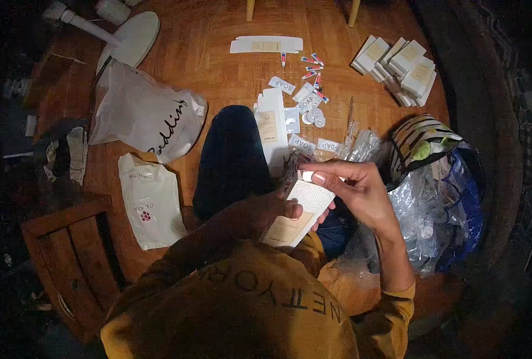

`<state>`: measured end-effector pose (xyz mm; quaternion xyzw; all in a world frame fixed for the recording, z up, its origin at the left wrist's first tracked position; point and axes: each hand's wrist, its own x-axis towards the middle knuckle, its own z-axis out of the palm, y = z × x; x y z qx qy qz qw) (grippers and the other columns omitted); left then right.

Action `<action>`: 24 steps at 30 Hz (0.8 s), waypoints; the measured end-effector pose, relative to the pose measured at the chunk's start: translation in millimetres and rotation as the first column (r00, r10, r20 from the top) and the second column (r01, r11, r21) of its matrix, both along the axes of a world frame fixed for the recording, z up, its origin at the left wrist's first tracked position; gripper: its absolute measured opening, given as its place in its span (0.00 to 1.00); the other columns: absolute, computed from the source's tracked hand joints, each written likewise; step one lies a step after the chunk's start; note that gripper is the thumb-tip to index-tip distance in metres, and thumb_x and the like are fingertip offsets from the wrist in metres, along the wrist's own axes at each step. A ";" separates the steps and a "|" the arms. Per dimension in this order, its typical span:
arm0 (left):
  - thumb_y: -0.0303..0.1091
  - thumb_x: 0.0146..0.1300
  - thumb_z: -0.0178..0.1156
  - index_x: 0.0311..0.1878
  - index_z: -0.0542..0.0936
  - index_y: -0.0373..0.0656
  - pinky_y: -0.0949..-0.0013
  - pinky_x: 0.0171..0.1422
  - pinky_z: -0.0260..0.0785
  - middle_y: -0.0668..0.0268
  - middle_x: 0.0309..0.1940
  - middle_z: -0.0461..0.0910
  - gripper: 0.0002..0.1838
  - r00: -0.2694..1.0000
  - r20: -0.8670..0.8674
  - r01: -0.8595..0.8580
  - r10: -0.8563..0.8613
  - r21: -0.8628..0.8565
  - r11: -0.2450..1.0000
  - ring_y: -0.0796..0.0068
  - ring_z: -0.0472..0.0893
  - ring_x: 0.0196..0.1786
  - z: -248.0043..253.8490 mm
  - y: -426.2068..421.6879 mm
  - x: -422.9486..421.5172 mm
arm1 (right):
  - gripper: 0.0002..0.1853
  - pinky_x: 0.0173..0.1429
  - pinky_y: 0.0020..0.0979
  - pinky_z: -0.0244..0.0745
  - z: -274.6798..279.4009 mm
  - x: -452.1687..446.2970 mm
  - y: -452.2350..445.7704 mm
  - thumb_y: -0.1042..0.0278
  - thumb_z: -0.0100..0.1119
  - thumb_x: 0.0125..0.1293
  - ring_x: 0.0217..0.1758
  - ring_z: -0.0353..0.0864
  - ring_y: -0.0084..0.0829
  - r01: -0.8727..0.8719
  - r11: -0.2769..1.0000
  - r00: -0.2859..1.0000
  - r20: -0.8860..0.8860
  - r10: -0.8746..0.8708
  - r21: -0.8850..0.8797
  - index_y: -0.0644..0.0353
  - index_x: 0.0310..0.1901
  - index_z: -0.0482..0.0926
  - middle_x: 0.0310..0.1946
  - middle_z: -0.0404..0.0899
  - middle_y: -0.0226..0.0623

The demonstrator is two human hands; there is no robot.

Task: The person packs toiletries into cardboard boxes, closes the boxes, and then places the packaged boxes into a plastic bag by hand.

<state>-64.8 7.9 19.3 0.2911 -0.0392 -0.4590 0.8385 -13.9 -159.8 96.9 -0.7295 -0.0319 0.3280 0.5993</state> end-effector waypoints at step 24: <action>0.42 0.61 0.54 0.63 0.58 0.47 0.68 0.39 0.73 0.60 0.41 0.72 0.29 0.920 -0.035 -0.372 0.391 0.244 0.896 0.74 0.77 0.35 -45.8 -12.7 27.2 | 0.11 0.49 0.22 0.65 -139.8 -33.2 26.5 0.66 0.56 0.63 0.44 0.71 0.20 0.729 0.623 0.636 0.055 -0.770 0.284 0.63 0.42 0.78 0.40 0.75 0.29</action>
